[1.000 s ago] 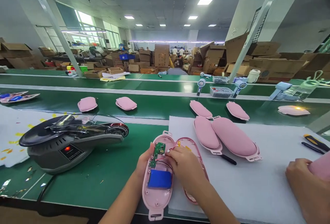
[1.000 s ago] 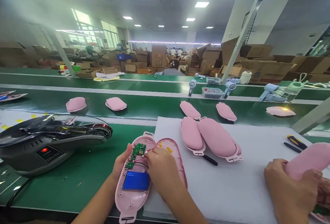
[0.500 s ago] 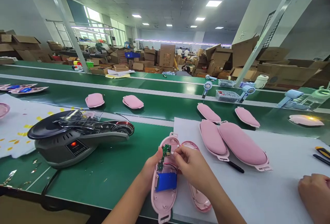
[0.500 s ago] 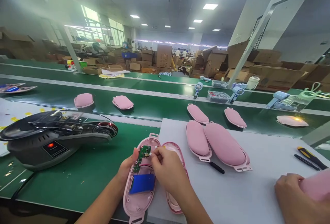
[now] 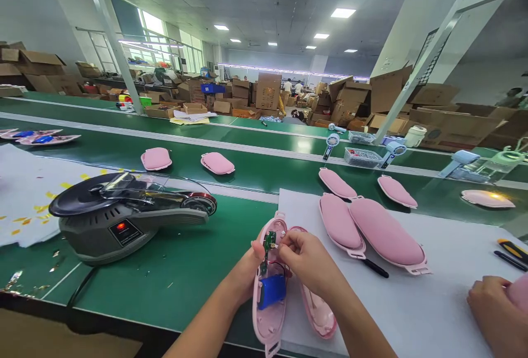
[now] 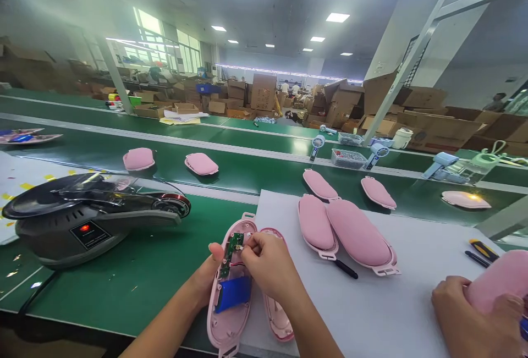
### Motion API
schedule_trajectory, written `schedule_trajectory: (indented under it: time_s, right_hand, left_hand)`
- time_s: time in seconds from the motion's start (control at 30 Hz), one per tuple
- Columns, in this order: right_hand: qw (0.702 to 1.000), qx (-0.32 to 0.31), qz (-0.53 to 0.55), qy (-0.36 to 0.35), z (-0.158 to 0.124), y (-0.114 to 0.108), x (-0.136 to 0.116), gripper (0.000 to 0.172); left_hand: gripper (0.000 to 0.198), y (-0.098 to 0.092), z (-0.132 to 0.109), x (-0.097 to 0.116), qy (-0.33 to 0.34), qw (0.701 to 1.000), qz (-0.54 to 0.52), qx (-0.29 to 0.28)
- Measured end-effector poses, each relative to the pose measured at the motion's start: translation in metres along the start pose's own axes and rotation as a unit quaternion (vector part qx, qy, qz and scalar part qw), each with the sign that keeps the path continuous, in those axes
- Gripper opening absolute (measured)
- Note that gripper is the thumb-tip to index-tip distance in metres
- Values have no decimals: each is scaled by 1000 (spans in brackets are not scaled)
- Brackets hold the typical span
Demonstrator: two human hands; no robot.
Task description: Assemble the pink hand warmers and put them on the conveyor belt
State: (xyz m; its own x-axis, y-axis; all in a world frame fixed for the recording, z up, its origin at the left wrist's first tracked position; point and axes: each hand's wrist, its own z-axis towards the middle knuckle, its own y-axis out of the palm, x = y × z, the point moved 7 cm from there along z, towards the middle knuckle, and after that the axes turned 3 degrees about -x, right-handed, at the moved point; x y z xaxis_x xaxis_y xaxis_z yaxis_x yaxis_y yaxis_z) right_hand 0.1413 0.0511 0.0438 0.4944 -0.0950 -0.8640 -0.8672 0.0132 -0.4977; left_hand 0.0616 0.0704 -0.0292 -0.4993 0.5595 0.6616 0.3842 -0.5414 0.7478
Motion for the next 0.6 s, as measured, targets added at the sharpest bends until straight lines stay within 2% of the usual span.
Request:
schedule_trajectory:
  time_s: [0.23,0.43,0.6]
  right_hand:
    - [999,7,-43,0,1,-4,-8,12]
    - [999,1,-46,-5,1,-4,-5,12]
    - [999,-2,-46,-11,0,3,-2,14]
  left_hand:
    - [87,8,-2,3,5,1000,-11,-2]
    - [88,6,3,-3,-16,999,-24,-16]
    - [90,12,0,5,1,1000,-22,-10]
